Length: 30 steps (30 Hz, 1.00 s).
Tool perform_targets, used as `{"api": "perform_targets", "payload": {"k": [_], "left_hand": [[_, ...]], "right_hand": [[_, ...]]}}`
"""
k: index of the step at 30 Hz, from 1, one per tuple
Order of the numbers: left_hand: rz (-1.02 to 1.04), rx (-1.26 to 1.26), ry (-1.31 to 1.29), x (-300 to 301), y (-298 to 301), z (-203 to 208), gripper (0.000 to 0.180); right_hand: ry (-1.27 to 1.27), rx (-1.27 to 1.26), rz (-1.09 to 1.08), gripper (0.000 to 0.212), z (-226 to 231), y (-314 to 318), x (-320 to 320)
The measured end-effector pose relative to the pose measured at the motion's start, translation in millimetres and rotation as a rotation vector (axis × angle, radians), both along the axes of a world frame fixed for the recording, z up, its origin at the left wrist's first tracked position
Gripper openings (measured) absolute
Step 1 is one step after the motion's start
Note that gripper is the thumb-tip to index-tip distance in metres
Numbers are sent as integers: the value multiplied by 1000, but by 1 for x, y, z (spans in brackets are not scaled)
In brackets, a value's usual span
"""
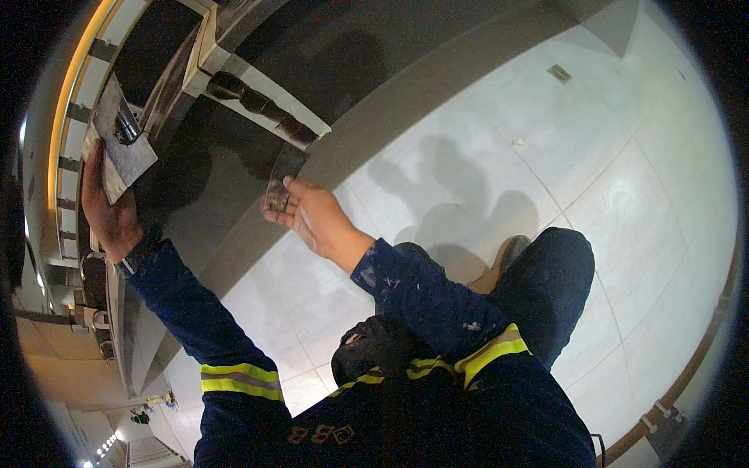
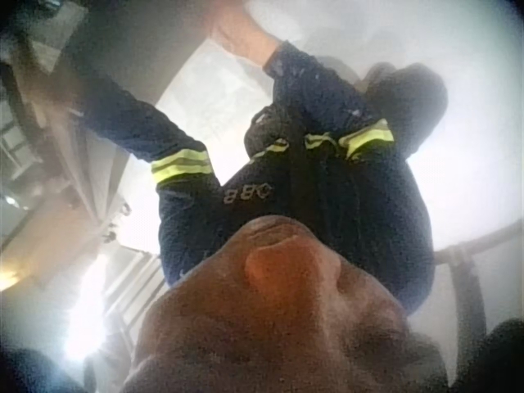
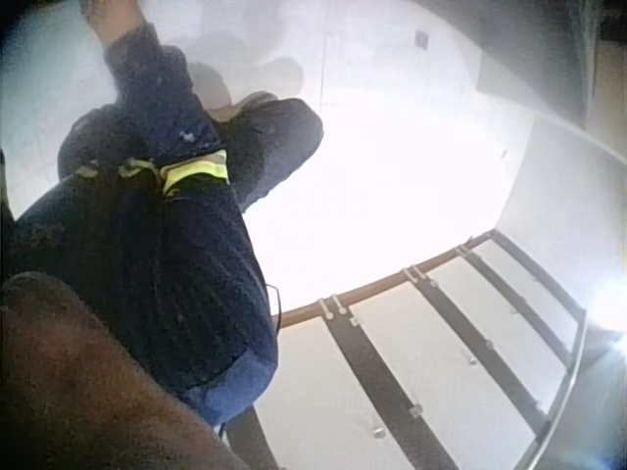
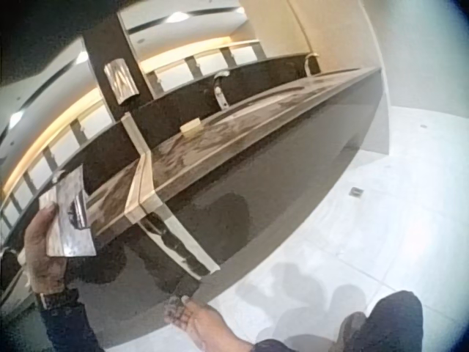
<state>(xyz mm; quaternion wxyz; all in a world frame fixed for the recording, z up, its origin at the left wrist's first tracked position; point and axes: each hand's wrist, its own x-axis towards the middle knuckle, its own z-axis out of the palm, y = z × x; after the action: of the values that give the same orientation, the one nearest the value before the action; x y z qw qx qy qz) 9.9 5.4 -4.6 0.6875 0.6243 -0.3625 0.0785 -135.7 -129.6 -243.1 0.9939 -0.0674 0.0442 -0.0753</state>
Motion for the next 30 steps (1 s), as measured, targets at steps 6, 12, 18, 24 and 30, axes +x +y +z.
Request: {"api": "perform_targets", "payload": {"k": [6, 12, 18, 24, 30], "left_hand": [[-152, 20, 34, 10, 10, -4, 42], [-338, -63, 192, 9, 8, 0, 32], [-344, -436, 408, -98, -29, -42, 34], [-851, -404, 1142, -202, -87, -105, 37], [-863, -265, 1150, -205, -92, -100, 38]], "right_hand": [[224, -700, -139, 27, -34, -6, -56], [354, -1206, -498, 41, 34, -63, -105], [75, -897, -487, 42, 108, -81, -146], [-213, -921, -353, 59, 118, -97, -179], [-207, -1322, -525, 48, 93, -122, -181]]}}
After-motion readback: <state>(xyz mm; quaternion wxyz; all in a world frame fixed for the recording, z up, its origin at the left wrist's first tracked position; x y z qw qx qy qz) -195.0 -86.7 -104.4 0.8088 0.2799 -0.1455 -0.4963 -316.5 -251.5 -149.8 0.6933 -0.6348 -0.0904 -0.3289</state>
